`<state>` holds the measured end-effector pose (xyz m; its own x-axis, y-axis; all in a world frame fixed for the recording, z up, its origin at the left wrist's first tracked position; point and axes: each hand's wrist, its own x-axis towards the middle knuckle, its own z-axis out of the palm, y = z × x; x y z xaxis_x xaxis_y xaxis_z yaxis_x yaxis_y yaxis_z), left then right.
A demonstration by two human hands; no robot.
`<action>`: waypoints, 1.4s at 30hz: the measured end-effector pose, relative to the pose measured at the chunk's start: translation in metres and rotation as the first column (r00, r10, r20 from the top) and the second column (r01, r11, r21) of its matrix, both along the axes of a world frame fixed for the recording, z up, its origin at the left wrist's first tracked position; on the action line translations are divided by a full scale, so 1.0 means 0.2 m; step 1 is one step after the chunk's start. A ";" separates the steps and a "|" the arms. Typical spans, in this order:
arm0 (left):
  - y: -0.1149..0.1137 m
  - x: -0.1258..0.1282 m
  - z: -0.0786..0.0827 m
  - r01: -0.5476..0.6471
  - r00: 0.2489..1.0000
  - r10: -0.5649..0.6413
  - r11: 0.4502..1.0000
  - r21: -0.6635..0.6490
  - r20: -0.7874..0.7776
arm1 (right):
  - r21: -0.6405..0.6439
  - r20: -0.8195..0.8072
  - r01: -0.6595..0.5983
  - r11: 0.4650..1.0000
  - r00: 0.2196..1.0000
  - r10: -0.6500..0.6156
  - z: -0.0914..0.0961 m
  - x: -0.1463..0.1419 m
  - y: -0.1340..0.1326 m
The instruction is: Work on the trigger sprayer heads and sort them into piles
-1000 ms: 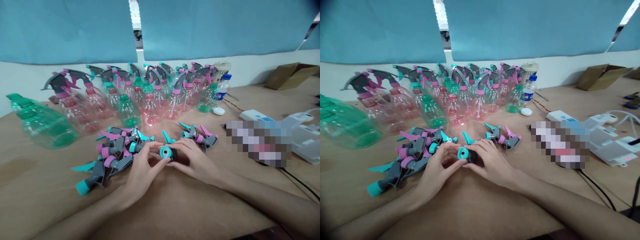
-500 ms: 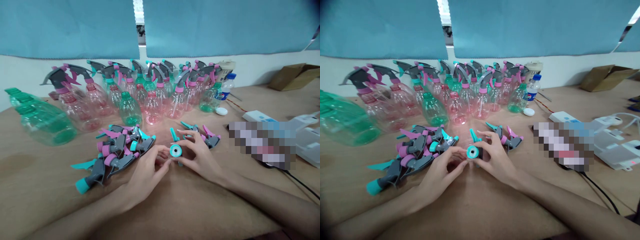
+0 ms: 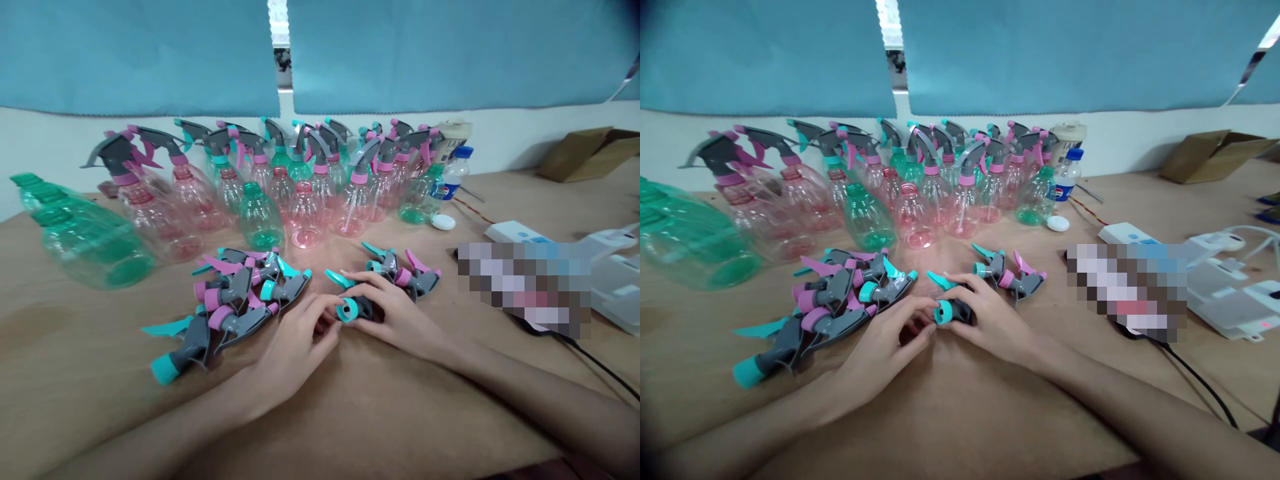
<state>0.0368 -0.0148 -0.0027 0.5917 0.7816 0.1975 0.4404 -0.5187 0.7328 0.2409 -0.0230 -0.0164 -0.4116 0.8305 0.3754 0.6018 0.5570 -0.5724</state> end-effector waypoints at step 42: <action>-0.01 0.00 -0.01 0.098 0.993 -0.088 0.987 0.124 -0.080 | -0.053 -0.151 0.009 0.999 0.988 -0.016 0.00 0.01 0.00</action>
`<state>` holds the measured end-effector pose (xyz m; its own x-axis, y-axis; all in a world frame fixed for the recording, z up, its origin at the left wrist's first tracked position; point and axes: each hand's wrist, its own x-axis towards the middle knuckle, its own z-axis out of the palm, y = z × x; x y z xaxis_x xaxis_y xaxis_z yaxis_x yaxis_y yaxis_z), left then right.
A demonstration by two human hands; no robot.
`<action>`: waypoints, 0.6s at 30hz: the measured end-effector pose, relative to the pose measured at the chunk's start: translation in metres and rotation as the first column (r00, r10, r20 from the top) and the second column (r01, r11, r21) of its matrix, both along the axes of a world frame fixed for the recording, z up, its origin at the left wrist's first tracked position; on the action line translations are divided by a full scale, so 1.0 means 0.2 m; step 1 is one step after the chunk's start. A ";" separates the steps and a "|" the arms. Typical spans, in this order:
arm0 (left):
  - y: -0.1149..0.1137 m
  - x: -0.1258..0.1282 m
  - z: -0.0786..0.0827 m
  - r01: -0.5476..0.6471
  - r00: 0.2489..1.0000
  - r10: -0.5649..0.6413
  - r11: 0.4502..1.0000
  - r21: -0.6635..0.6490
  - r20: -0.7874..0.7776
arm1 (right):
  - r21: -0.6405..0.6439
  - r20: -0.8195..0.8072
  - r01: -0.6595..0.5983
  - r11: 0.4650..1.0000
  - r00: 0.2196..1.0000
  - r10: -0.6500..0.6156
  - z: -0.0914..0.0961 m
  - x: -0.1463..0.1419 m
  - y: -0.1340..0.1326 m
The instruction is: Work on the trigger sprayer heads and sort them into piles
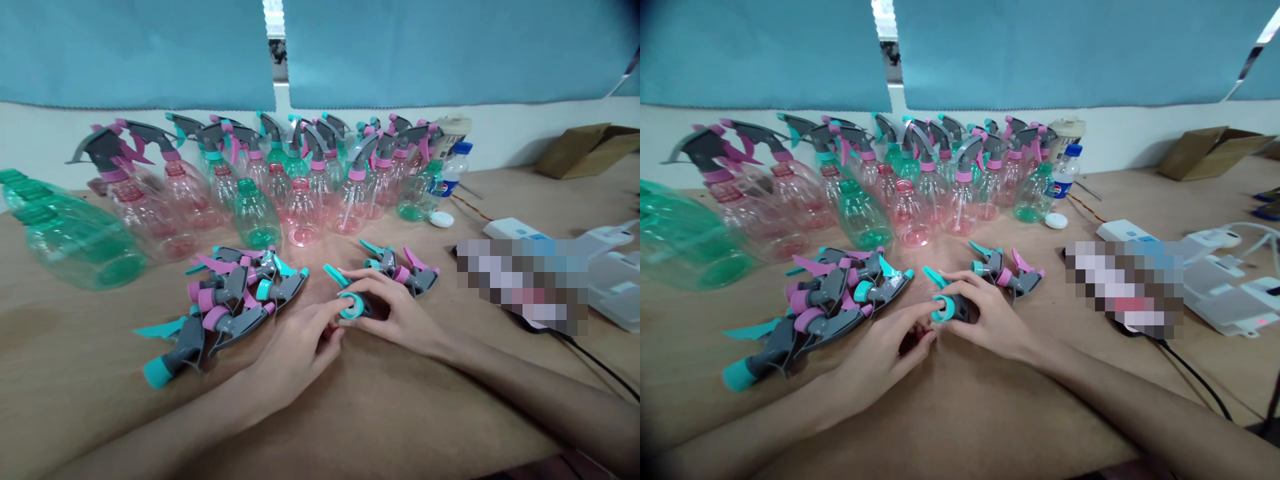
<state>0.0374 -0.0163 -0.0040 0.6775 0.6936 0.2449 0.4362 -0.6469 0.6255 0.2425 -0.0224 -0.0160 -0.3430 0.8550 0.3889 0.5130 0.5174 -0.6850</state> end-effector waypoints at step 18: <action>0.00 0.00 0.02 -0.006 0.998 0.002 0.998 -0.063 -0.062 | 0.074 0.089 -0.072 0.995 0.994 0.065 -0.03 0.01 0.00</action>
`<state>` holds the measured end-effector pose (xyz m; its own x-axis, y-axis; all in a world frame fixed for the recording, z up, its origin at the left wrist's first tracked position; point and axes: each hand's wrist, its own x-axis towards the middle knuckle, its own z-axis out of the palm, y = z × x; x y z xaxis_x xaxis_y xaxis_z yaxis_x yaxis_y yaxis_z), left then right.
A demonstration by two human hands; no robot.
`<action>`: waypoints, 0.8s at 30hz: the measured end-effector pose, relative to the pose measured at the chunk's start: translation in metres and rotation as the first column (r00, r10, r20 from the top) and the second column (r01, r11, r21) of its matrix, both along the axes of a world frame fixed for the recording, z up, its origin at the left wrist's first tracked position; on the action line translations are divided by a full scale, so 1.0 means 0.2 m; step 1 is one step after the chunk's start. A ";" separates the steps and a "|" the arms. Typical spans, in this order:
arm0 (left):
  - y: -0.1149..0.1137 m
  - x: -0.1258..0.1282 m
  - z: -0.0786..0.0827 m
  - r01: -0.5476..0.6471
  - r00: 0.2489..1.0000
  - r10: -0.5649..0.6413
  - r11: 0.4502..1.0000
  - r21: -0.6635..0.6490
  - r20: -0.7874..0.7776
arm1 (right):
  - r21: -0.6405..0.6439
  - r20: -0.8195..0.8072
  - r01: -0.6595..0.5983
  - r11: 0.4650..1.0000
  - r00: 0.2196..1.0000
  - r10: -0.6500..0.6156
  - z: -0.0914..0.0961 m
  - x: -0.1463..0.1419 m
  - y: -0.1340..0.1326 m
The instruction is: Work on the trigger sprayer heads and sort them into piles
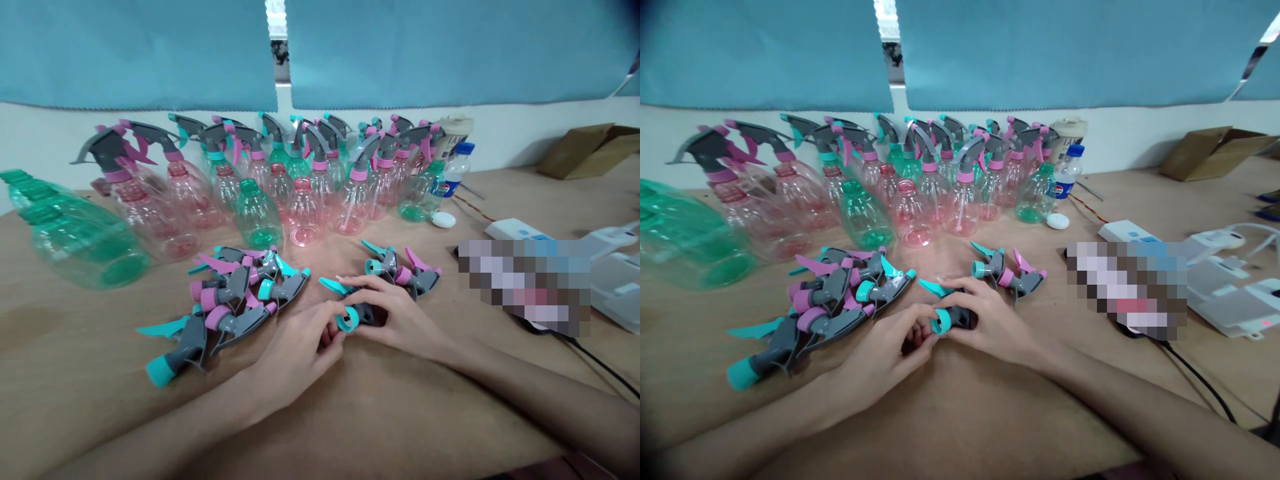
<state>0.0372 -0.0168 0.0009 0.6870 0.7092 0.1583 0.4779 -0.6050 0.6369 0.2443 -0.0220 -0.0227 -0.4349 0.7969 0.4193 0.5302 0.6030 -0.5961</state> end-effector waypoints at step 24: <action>0.00 0.00 0.00 0.009 1.000 -0.009 1.000 -0.010 -0.023 | 0.009 0.015 -0.015 1.000 1.000 0.015 0.00 0.00 -0.01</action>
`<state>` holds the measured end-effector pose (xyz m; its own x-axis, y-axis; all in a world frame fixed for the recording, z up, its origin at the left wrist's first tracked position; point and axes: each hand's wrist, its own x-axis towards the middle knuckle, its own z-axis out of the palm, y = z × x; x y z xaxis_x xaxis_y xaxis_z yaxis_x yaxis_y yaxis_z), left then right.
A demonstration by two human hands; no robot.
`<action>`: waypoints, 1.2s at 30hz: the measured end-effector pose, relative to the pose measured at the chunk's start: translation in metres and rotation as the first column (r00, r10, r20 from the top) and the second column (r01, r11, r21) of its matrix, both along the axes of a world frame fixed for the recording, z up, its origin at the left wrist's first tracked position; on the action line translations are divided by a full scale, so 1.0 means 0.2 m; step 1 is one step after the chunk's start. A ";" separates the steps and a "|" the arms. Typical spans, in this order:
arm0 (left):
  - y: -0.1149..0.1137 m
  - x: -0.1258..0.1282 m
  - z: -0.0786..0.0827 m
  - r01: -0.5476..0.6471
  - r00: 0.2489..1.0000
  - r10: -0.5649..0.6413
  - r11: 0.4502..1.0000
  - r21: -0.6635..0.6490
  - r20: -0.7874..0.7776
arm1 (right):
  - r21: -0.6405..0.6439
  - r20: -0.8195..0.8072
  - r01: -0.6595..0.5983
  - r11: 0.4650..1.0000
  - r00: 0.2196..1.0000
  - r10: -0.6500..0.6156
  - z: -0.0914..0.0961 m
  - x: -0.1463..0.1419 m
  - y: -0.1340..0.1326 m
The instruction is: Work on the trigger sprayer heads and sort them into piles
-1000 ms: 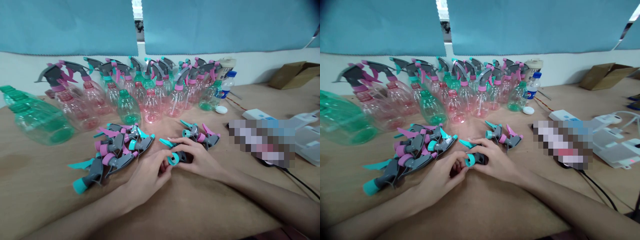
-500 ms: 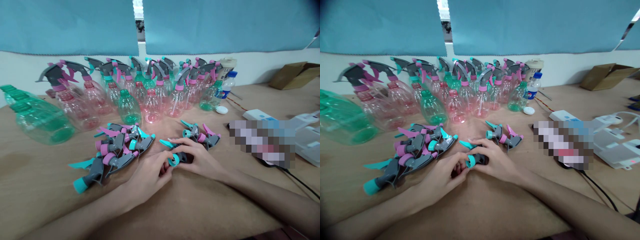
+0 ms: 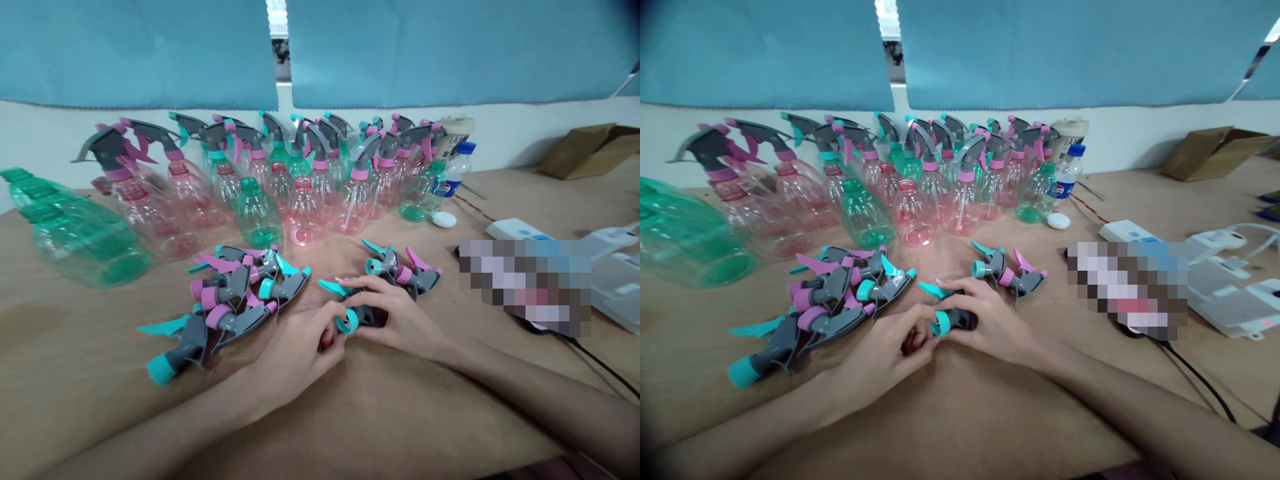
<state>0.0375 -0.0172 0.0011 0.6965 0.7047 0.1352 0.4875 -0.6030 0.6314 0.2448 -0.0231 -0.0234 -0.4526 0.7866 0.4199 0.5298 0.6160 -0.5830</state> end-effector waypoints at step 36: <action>0.00 0.00 0.00 -0.032 0.999 0.032 0.999 -0.007 -0.021 | 0.004 -0.001 0.000 1.000 1.000 0.000 0.01 0.00 0.00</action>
